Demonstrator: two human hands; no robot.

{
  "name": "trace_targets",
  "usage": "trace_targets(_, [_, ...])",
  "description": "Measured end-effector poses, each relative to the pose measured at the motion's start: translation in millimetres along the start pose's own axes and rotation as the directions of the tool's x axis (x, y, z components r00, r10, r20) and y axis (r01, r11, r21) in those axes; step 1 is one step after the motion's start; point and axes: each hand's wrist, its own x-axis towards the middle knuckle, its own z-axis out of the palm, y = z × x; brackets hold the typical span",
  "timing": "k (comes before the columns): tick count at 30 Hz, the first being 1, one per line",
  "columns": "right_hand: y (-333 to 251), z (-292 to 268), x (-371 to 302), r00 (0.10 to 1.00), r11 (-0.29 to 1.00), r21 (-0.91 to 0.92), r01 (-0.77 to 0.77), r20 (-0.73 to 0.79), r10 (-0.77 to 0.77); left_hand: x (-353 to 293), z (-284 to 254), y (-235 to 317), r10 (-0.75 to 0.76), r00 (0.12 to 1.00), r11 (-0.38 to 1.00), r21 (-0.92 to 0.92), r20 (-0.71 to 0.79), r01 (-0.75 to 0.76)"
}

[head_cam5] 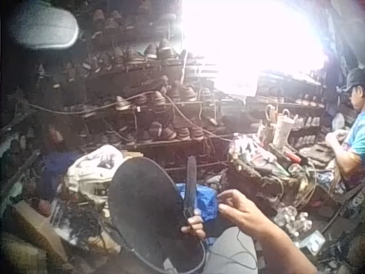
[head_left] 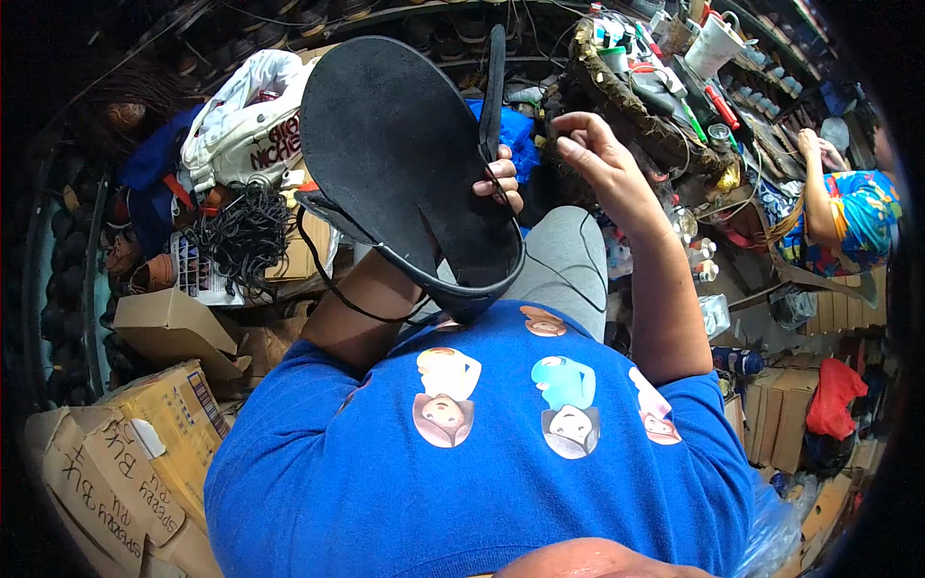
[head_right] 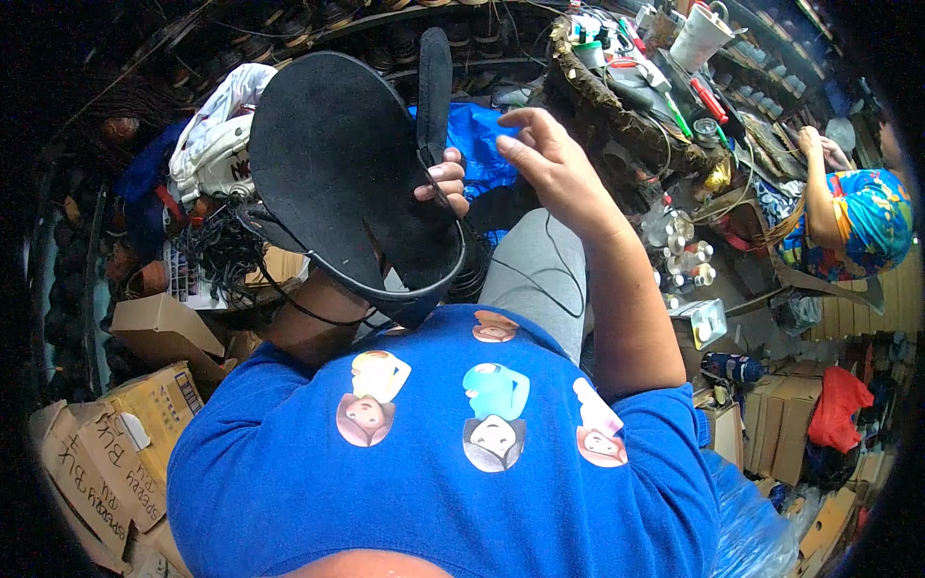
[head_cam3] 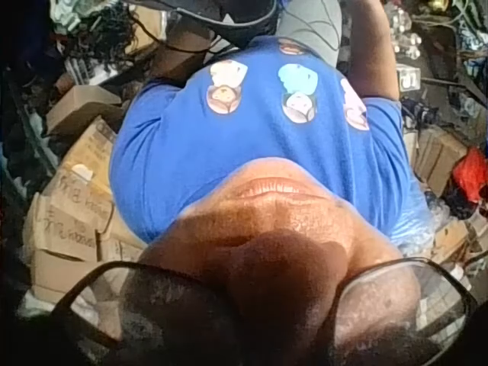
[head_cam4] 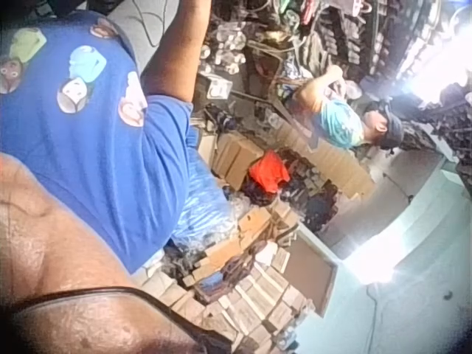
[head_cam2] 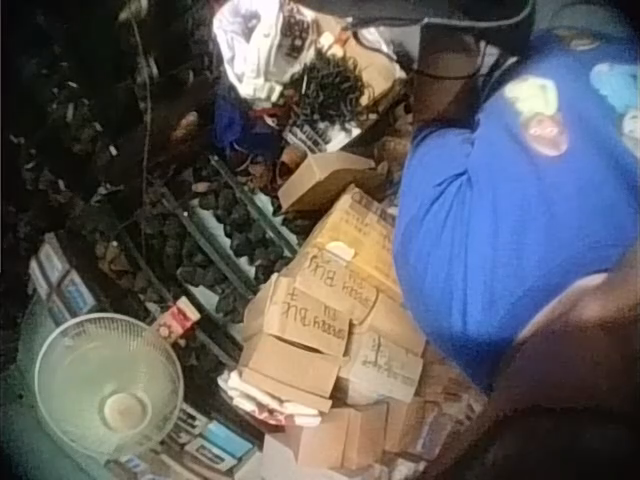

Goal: Threading cords and assembling components for leather moccasins in a manufacturing setting.

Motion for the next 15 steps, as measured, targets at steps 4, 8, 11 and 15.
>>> trace_targets(4, [5,11,2,0.995,0.989,-0.114,0.091,-0.041,-0.096,0,2,-1,0.002,1.000,1.000,0.014,-0.028,-0.002])
trace_targets(8, [-5,27,4,0.999,0.965,-0.260,0.045,0.041,-0.036,0,3,-1,0.012,0.998,1.000,0.030,-0.062,-0.010])
trace_targets(11, [-6,32,6,0.997,0.949,-0.305,0.079,0.019,-0.077,-1,4,-1,0.023,0.996,0.999,0.043,-0.083,-0.019])
trace_targets(15, [-7,27,4,0.986,0.916,-0.373,0.147,-0.019,-0.165,-1,4,-2,0.038,0.993,0.998,0.060,-0.110,-0.032])
